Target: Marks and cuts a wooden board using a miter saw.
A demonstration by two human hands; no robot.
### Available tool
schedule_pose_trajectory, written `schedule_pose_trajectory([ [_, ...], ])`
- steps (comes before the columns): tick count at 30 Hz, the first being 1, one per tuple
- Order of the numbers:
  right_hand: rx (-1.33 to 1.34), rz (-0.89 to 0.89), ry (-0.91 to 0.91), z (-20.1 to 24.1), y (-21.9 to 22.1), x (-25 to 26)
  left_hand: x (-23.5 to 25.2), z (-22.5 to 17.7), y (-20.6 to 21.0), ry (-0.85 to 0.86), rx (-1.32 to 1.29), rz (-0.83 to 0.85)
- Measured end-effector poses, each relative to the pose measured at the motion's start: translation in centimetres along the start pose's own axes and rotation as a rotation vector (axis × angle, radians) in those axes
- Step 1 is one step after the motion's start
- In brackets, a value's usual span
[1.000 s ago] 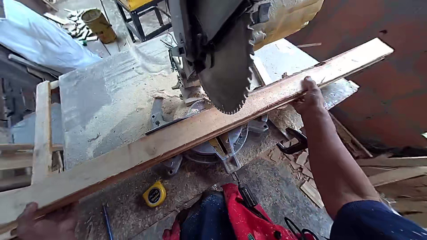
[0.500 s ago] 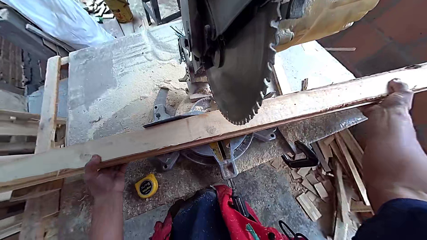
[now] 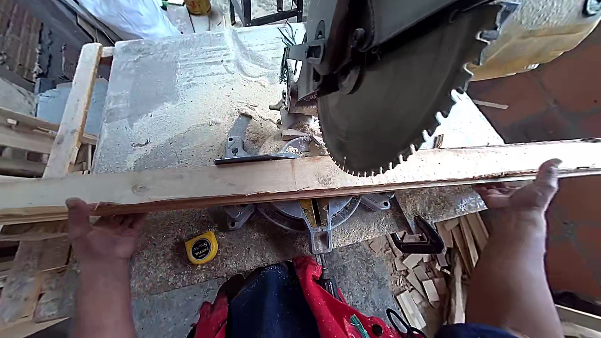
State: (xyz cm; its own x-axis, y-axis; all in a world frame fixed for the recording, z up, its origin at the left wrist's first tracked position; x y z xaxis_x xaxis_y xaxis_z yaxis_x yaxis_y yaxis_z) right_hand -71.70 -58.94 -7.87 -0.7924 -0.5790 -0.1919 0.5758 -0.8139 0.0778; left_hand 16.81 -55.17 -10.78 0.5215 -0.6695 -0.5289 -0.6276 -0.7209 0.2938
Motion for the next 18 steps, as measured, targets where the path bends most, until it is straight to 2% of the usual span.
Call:
schedule_pose_trajectory([
  [2, 0.042, -0.031, 0.018, -0.4, 0.7, -0.5, 0.5, -0.7, 0.0, 0.008, 0.039, -0.032],
  [7, 0.151, -0.055, -0.008, -0.5, 1.0, 0.0, 2.3, 0.2, -0.9, 0.041, 0.087, 0.015],
  [13, 0.23, -0.066, 0.031, -1.3, 1.2, 1.0, 2.5, -0.4, -0.7, 0.11, 0.061, -0.047],
  [18, 0.236, -0.055, 0.053, -1.1, 2.6, -1.9, 7.7, 0.1, -4.6, 0.207, 0.087, -0.036],
])
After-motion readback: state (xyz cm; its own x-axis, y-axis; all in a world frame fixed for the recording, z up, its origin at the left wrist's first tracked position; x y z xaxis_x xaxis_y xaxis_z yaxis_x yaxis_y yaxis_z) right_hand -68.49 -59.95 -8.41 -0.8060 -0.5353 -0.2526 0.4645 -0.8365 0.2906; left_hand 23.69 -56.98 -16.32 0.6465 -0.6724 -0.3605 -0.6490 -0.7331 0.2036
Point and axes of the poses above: each hand's wrist, its own x-axis towards the middle knuckle, its own y-axis out of the palm, z = x × y, the point moved 5 cm from there along x, towards the middle knuckle, and after that the axes turned 5 degrees about -y, right-handed, at the moved point
